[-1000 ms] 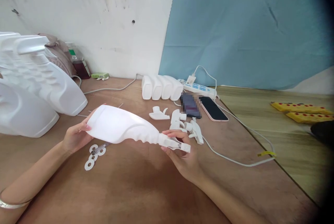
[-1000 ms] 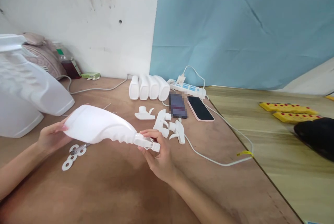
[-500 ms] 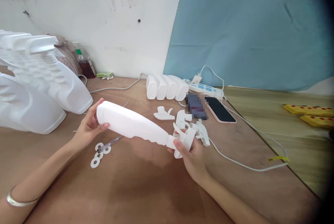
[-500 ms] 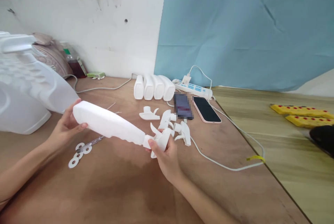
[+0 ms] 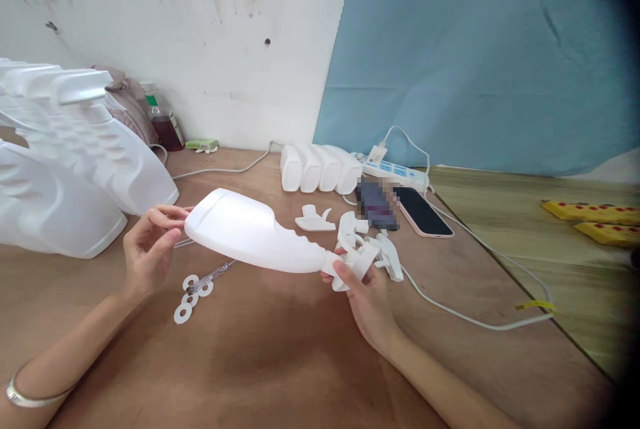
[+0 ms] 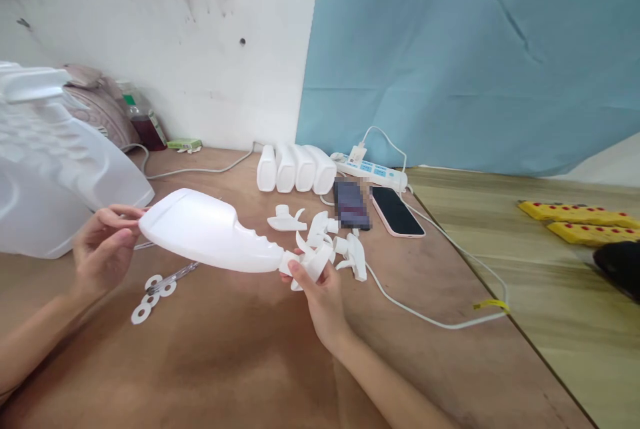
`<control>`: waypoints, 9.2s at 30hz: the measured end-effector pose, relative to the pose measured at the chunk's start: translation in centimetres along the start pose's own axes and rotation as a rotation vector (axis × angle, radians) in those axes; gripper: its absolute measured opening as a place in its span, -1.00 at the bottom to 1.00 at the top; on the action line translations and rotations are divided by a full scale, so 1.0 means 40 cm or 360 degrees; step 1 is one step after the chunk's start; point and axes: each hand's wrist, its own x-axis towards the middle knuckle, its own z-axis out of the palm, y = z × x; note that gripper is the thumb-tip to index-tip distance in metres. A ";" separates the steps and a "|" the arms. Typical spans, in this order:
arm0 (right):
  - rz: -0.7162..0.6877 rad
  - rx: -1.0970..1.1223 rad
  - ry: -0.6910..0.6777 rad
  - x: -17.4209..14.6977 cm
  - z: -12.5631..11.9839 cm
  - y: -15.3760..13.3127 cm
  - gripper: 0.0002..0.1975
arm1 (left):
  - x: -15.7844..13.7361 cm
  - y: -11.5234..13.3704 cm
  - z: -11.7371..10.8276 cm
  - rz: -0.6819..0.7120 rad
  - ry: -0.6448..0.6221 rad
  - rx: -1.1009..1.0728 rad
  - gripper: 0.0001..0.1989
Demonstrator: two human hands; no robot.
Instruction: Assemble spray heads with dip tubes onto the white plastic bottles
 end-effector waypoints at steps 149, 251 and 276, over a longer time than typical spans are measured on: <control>-0.1304 -0.1964 -0.1023 0.156 0.233 0.066 -0.49 | 0.006 0.134 -0.183 0.1061 0.0213 0.2568 0.02; -0.1271 -0.1314 -0.1202 -0.028 0.046 0.006 -0.59 | -0.135 0.059 0.175 0.0482 -0.1513 0.0890 -0.86; -0.1411 -0.1420 -0.1171 -0.028 0.037 0.006 -0.70 | -0.106 0.091 0.165 0.0750 -0.1405 0.0971 -0.76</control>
